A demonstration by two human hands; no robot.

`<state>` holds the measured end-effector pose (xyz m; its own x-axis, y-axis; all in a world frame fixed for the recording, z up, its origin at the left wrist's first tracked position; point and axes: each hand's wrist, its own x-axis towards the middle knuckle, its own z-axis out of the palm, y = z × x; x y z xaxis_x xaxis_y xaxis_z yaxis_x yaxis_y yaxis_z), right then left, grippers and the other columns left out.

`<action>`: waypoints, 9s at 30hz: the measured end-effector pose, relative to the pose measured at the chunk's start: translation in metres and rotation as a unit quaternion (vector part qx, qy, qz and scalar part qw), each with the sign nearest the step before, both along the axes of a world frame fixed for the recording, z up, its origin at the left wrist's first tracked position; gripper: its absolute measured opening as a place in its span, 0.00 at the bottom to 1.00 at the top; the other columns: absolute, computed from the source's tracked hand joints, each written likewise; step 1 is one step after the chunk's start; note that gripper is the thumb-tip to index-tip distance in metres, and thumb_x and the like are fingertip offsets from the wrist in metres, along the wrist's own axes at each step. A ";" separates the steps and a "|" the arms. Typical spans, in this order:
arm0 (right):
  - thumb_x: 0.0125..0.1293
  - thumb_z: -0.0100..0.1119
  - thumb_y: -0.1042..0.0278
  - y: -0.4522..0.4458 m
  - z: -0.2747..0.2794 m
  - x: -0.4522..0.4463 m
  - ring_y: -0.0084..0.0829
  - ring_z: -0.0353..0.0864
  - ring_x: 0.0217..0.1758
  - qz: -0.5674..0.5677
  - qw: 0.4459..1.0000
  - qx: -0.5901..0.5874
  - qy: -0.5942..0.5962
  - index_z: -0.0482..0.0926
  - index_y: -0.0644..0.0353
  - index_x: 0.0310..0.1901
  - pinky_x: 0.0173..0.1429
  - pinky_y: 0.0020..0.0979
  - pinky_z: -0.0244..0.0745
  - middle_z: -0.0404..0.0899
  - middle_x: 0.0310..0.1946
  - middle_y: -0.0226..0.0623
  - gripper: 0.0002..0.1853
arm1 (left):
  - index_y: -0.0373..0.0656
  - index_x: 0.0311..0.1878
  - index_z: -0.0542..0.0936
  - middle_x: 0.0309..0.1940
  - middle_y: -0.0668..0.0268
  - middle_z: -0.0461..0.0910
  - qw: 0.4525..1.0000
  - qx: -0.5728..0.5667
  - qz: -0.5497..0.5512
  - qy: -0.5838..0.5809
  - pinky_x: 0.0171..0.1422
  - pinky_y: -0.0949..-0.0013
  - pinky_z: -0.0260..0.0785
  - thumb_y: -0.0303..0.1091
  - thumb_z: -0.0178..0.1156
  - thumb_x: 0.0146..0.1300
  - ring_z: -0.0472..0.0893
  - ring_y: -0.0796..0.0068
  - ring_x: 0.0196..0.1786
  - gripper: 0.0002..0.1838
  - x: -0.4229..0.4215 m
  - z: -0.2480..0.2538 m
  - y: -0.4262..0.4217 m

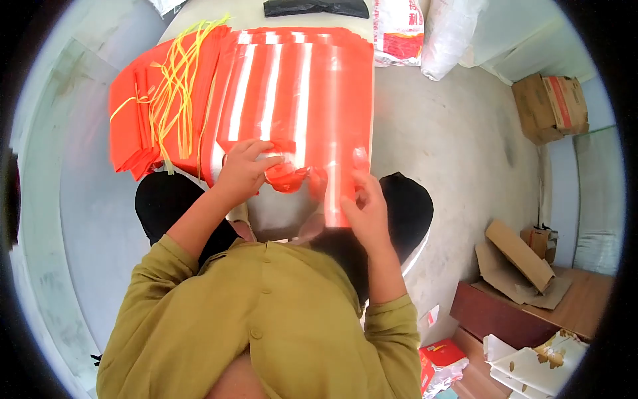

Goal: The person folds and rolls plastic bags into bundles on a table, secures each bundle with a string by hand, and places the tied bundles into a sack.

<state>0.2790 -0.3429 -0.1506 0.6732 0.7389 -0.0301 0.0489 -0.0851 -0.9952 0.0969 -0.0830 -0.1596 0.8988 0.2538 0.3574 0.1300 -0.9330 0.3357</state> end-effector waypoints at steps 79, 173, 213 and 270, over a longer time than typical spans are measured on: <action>0.65 0.65 0.78 0.127 0.002 0.019 0.44 0.83 0.60 0.224 0.843 -0.018 -0.489 0.85 0.61 0.57 0.63 0.42 0.81 0.87 0.57 0.38 0.18 | 0.43 0.55 0.86 0.45 0.61 0.83 0.999 -0.032 0.015 -0.005 0.57 0.55 0.76 0.25 0.67 0.54 0.81 0.56 0.51 0.22 0.011 0.012 0.018; 0.66 0.75 0.50 0.179 0.028 0.030 0.48 0.82 0.57 0.267 0.862 -0.212 -0.374 0.85 0.60 0.59 0.59 0.43 0.80 0.77 0.55 0.46 0.27 | 0.38 0.49 0.81 0.35 0.54 0.84 0.902 -0.333 0.273 0.033 0.46 0.60 0.75 0.33 0.63 0.73 0.85 0.59 0.39 0.09 -0.037 0.022 0.042; 0.59 0.69 0.72 0.101 0.029 0.044 0.50 0.69 0.78 0.254 0.800 -0.151 -0.523 0.79 0.59 0.66 0.77 0.46 0.71 0.74 0.74 0.39 0.30 | 0.45 0.57 0.83 0.63 0.55 0.76 0.975 -0.137 0.159 0.077 0.56 0.55 0.79 0.31 0.70 0.62 0.84 0.50 0.53 0.20 -0.049 0.033 0.040; 0.71 0.63 0.67 0.090 0.010 0.079 0.44 0.81 0.54 0.051 0.978 -0.131 -0.152 0.82 0.59 0.59 0.60 0.38 0.77 0.76 0.58 0.45 0.17 | 0.43 0.76 0.67 0.58 0.56 0.78 0.870 -0.444 0.215 0.027 0.62 0.68 0.74 0.19 0.57 0.72 0.80 0.72 0.57 0.30 -0.026 0.030 0.075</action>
<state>0.3580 -0.2531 -0.1408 0.6040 0.7961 -0.0378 0.3607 -0.3153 -0.8778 0.0711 -0.0084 -0.1293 0.6613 0.7256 -0.1900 0.4405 -0.1707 0.8813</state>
